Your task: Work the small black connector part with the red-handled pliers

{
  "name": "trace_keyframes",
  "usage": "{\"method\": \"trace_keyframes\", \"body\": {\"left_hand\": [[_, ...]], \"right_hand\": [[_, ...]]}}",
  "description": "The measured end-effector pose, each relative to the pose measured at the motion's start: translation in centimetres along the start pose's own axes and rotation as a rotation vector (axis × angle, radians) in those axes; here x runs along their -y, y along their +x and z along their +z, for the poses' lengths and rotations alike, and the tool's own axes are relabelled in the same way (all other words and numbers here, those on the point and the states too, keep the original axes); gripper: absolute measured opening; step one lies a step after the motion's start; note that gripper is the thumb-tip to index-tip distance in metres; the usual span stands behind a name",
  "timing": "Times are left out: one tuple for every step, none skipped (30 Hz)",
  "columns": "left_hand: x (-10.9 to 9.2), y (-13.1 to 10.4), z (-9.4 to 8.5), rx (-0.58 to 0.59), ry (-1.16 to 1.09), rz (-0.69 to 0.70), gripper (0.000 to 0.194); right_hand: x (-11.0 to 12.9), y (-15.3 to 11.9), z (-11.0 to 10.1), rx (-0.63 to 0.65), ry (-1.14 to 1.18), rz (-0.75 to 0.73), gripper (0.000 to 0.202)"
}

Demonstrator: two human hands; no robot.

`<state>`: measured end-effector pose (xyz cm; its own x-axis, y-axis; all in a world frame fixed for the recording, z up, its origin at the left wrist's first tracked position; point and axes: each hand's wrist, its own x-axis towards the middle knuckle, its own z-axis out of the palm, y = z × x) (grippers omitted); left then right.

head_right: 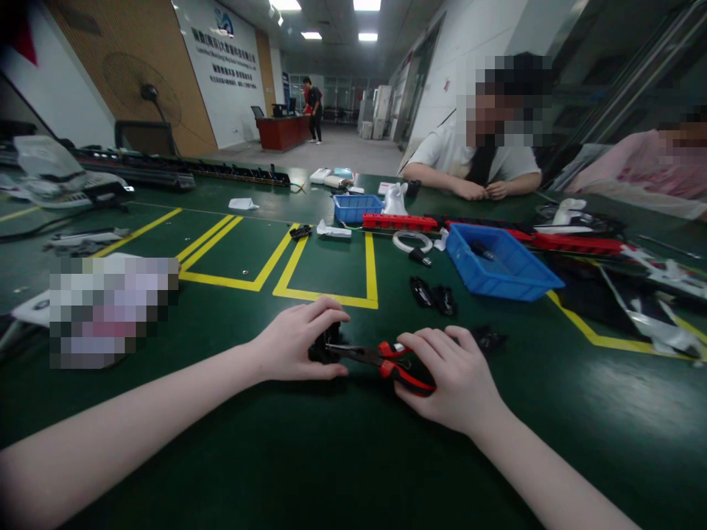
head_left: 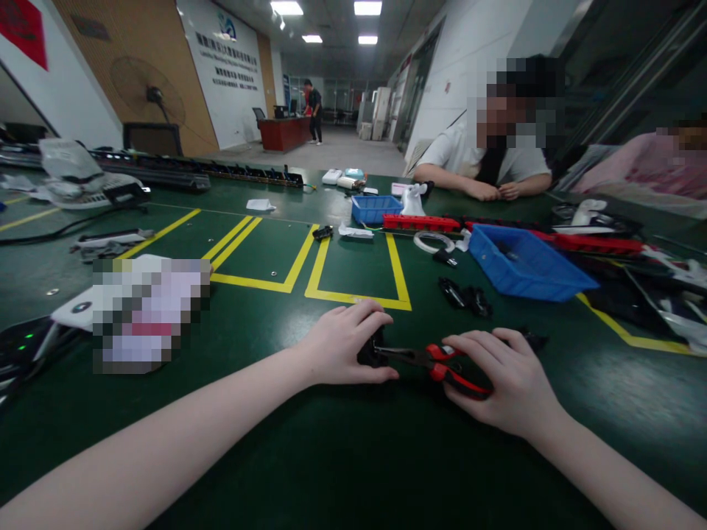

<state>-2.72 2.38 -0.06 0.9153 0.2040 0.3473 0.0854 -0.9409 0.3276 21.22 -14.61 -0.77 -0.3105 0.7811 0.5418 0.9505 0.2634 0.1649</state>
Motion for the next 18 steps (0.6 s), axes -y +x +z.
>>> {"method": "trace_keyframes", "body": {"left_hand": [[0.1, 0.0, 0.0, -0.004, 0.017, -0.003, 0.064], [0.2, 0.0, 0.0, -0.013, 0.034, -0.01, 0.065], [0.4, -0.1, 0.0, -0.024, 0.049, -0.016, 0.066], [0.5, -0.1, -0.1, -0.036, 0.062, -0.023, 0.068], [0.7, -0.1, -0.1, -0.046, 0.075, -0.028, 0.068], [0.9, -0.1, -0.2, -0.054, 0.084, -0.034, 0.067], [1.1, -0.1, -0.2, -0.057, 0.09, -0.039, 0.065], [1.3, 0.0, -0.2, -0.054, 0.097, -0.046, 0.062], [1.4, 0.0, -0.2, -0.045, 0.104, -0.053, 0.059], [1.5, 0.0, -0.2, -0.033, 0.112, -0.058, 0.056], [1.6, 0.1, -0.2, -0.016, 0.119, -0.056, 0.054], [1.6, 0.1, -0.1, 0.0, 0.125, -0.049, 0.052], [1.6, 0.1, 0.0, 0.017, 0.128, -0.038, 0.051], [1.6, 0.1, 0.0, 0.033, 0.127, -0.027, 0.049], [1.6, 0.1, 0.1, 0.049, 0.121, -0.018, 0.047], [1.6, 0.1, 0.1, 0.066, 0.114, -0.017, 0.046], [1.5, 0.1, 0.1, 0.081, 0.106, -0.02, 0.046], [1.5, 0.1, 0.1, 0.093, 0.099, -0.025, 0.046]], "right_hand": [[0.0, 0.0, -0.1, -0.001, -0.005, 0.002, 0.035], [0.0, 0.0, -0.1, -0.002, -0.009, 0.004, 0.035], [0.0, 0.0, -0.1, -0.006, -0.015, 0.006, 0.035], [-0.1, 0.0, -0.1, -0.01, -0.021, 0.009, 0.034], [-0.1, 0.0, -0.1, -0.014, -0.029, 0.012, 0.034], [-0.2, 0.0, -0.1, -0.016, -0.036, 0.017, 0.034], [-0.2, -0.1, 0.0, -0.015, -0.042, 0.022, 0.035], [-0.3, -0.1, 0.0, -0.013, -0.046, 0.028, 0.035], [-0.4, -0.1, 0.1, -0.009, -0.049, 0.034, 0.036], [-0.4, -0.2, 0.2, -0.006, -0.049, 0.038, 0.036], [-0.4, -0.2, 0.2, -0.002, -0.051, 0.041, 0.036], [-0.4, -0.2, 0.3, 0.0, -0.053, 0.041, 0.036], [-0.4, -0.2, 0.3, 0.001, -0.058, 0.038, 0.035], [-0.4, -0.2, 0.2, 0.001, -0.063, 0.036, 0.035], [-0.4, -0.2, 0.2, 0.0, -0.068, 0.034, 0.035], [-0.3, -0.1, 0.2, -0.002, -0.072, 0.033, 0.035], [-0.3, -0.1, 0.2, -0.002, -0.075, 0.031, 0.035], [-0.3, -0.1, 0.1, -0.002, -0.076, 0.03, 0.034]]}}
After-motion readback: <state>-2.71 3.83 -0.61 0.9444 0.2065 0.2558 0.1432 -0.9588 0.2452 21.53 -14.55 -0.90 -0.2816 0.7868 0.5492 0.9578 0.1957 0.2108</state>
